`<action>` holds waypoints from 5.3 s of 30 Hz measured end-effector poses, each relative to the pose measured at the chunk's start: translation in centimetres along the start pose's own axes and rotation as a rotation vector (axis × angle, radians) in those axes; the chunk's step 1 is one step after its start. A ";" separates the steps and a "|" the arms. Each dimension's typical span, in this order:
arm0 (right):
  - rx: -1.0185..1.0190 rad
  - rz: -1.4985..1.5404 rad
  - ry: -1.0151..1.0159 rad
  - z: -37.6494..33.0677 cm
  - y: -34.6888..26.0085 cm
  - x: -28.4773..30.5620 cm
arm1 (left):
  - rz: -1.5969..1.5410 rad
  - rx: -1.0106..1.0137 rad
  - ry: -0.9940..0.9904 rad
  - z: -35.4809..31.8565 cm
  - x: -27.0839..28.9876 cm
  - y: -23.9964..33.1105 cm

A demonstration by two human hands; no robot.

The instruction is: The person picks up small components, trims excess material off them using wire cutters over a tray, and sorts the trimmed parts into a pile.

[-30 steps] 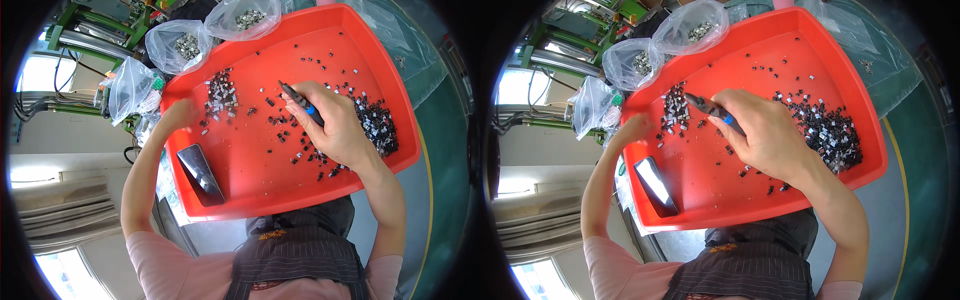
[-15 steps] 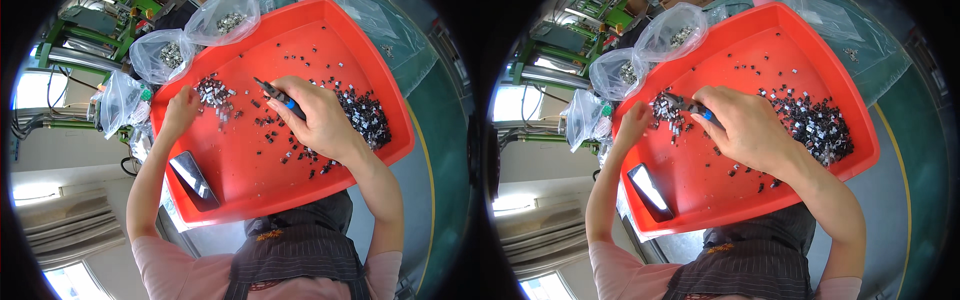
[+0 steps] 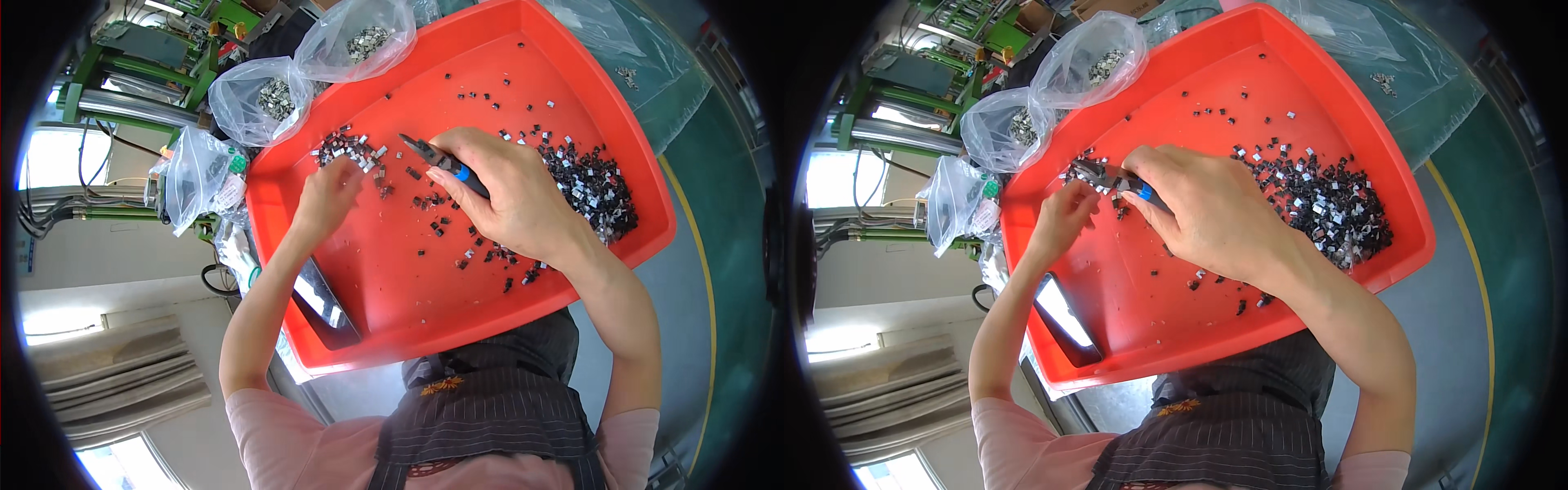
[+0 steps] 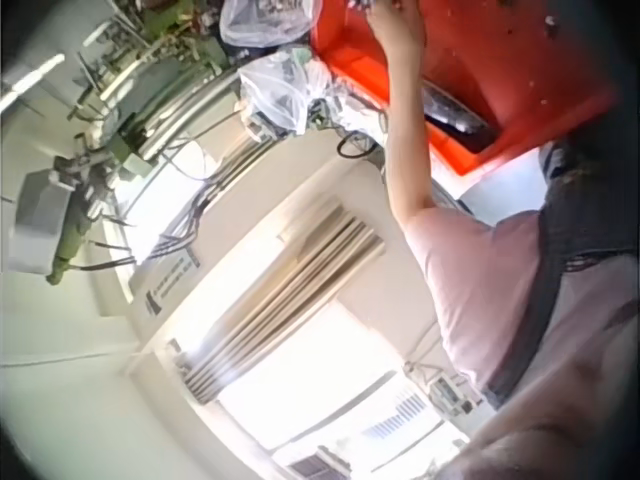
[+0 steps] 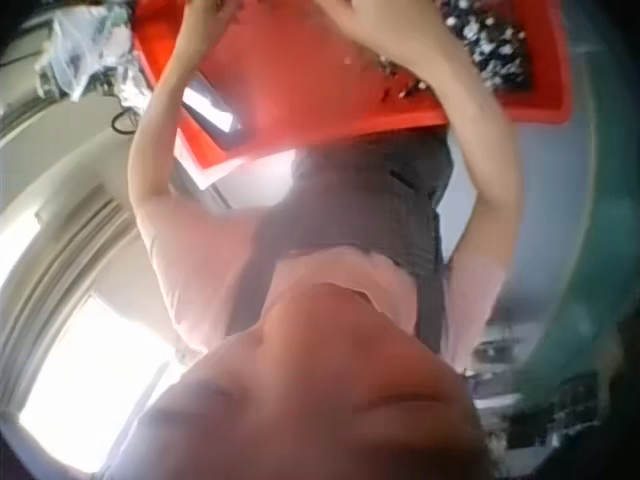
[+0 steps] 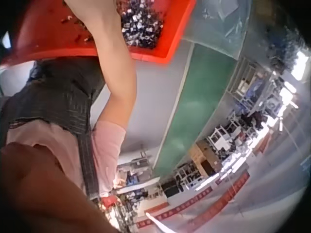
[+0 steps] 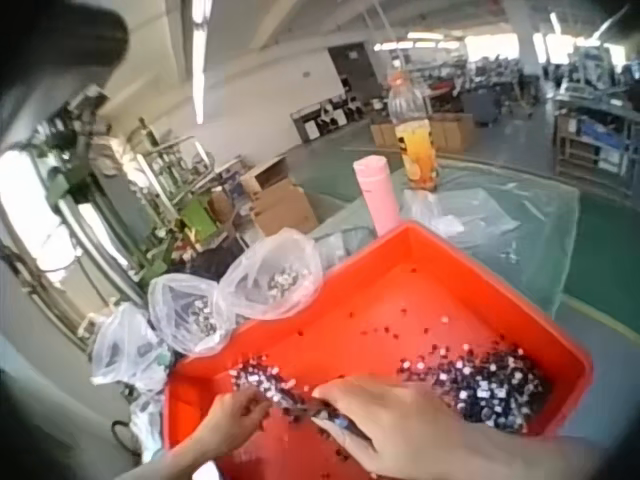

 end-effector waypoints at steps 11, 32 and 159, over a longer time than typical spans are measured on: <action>0.035 0.003 0.087 0.0 0.5 -0.2 | -0.455 0.015 -0.433 -0.5 -5.7 3.5; -0.121 0.016 0.105 0.7 -0.1 1.0 | 0.584 -0.372 0.207 9.7 -3.0 2.1; -0.482 0.000 -0.451 -0.4 0.6 -4.4 | -0.956 -0.071 -0.290 -1.6 -1.6 5.0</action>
Point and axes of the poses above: each hand's wrist, its own z-axis towards the middle knuckle, its own x-axis out of the back of the hand, y = z × x, the point moved 2 cm from there along z, towards the middle knuckle, and after that the axes turned 7 degrees about -z, right-handed, at the moved point
